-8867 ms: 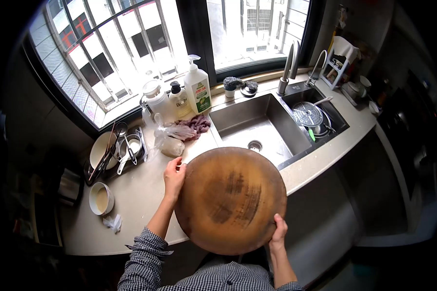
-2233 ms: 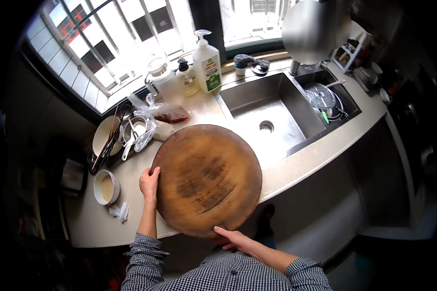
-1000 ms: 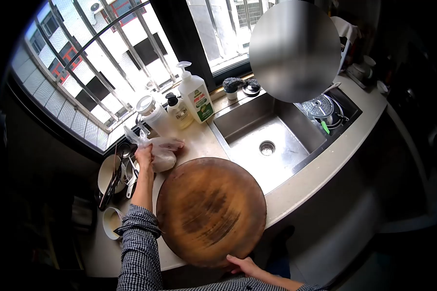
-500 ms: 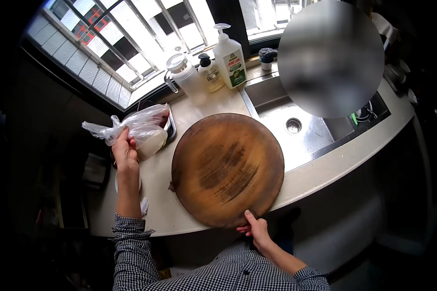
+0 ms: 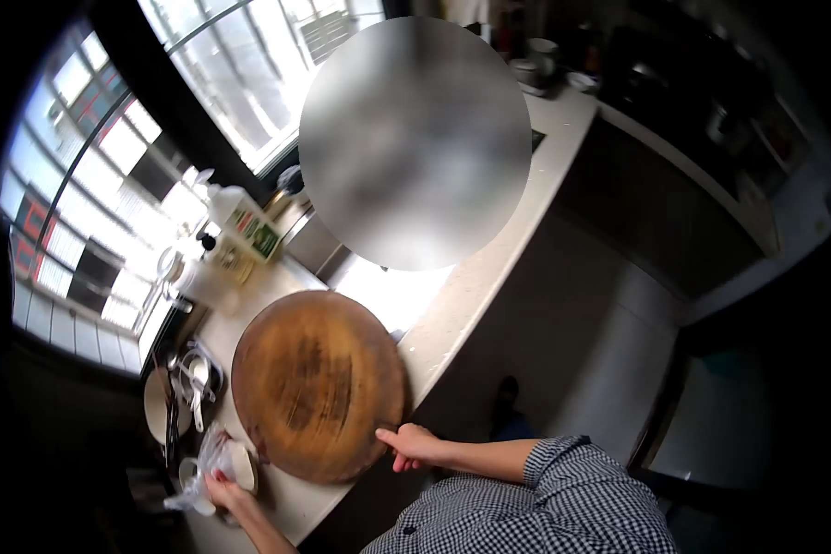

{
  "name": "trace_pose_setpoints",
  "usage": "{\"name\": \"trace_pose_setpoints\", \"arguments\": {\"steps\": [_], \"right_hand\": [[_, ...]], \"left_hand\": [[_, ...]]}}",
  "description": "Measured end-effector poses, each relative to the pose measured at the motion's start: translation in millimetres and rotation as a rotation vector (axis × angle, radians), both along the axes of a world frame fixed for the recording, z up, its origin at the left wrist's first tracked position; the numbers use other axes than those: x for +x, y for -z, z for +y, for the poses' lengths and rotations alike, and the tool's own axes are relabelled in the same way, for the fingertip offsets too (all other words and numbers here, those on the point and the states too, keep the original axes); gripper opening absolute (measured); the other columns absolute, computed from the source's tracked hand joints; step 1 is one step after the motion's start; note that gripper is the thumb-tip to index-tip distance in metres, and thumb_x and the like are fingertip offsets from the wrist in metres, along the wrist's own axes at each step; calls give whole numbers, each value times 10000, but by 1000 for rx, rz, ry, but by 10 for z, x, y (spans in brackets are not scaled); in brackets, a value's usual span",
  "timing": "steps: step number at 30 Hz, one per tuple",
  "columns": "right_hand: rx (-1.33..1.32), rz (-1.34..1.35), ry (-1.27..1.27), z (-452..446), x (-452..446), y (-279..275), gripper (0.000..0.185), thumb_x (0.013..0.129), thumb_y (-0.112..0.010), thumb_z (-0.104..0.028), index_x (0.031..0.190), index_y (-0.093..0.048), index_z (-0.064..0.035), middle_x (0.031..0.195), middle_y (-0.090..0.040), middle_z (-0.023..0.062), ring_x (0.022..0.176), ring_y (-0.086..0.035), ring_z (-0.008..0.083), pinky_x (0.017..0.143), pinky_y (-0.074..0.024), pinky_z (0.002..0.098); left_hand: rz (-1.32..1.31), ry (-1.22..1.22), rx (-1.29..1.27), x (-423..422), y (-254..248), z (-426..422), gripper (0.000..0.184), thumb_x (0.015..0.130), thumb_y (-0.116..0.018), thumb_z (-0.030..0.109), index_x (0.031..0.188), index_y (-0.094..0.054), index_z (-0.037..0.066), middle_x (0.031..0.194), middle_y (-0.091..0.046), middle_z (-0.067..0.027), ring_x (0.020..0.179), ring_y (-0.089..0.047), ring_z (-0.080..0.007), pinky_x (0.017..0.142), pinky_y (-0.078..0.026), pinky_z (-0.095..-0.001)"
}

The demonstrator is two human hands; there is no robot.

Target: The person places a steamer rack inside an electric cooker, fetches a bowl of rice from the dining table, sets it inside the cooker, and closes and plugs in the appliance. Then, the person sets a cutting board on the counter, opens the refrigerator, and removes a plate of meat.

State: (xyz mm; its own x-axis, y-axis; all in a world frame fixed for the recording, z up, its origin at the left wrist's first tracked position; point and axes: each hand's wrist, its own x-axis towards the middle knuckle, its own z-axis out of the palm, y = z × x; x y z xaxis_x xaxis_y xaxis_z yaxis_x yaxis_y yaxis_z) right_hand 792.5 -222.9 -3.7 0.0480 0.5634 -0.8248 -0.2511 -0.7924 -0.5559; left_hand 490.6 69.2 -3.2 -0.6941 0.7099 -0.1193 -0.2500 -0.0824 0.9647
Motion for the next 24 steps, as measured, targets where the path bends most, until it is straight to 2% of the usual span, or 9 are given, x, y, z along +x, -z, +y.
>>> {"name": "trace_pose_setpoints", "arguments": {"steps": [2,4,5,8,14,16,18,22,24], "right_hand": [[66,-3,38,8,-36,111,647,861,-378,-556,849,-566,63,636,-650,81,398,-496,112,362,-396,234],[99,66,121,3,-59,158,644,859,-401,-549,834,-561,74,637,-648,89,408,-502,107,365,-398,228],[115,99,140,1,-47,180,640,858,-412,-544,836,-558,79,635,-646,91,414,-507,110,368,-400,226],[167,280,152,19,-15,294,565,879,-425,-485,828,-537,66,623,-633,135,423,-537,160,345,-413,270],[562,-127,251,-587,1147,190,303,877,-483,-353,872,-555,-59,715,-634,37,589,-571,110,447,-443,252],[455,-278,466,-1158,1638,188,218,838,-526,-270,843,-570,-57,715,-635,38,608,-576,120,501,-467,274],[489,-583,624,-1728,1965,607,163,769,-560,-199,765,-561,-37,662,-617,82,567,-571,173,510,-463,332],[471,-676,925,-2661,2346,1041,110,729,-597,-146,718,-570,-40,688,-595,104,671,-580,211,581,-458,356],[407,-636,1016,-3124,2501,846,117,735,-592,-155,729,-580,-39,708,-602,105,689,-581,219,605,-459,356]], "left_hand": [[74,-120,16,171,40,-68,313,731,-654,33,977,-501,-83,915,-574,-143,689,-584,-253,566,-531,-307],[115,-1,-83,-168,406,64,307,771,-613,63,994,-494,-112,885,-589,-153,651,-595,-256,571,-530,-306],[71,0,-149,-119,347,15,300,776,-583,45,1034,-499,-82,945,-567,-150,747,-583,-251,632,-513,-312],[245,18,-106,320,142,-242,300,775,-582,42,1038,-499,-77,955,-562,-150,762,-577,-251,642,-509,-313],[506,269,142,2182,-325,-936,301,772,-579,36,1044,-500,-66,975,-551,-150,790,-567,-251,662,-500,-314],[533,406,218,2936,-399,-1275,302,771,-578,33,1047,-501,-62,982,-547,-150,800,-563,-250,669,-497,-314],[544,535,276,3611,-440,-1674,303,770,-577,31,1049,-501,-58,988,-543,-150,810,-560,-250,676,-494,-315],[537,804,416,4844,-515,-2505,305,769,-576,27,1054,-502,-51,1002,-536,-150,829,-552,-250,689,-488,-316],[541,937,469,5393,-497,-2917,306,768,-575,25,1055,-502,-48,1006,-533,-150,836,-550,-250,694,-485,-316]]}}
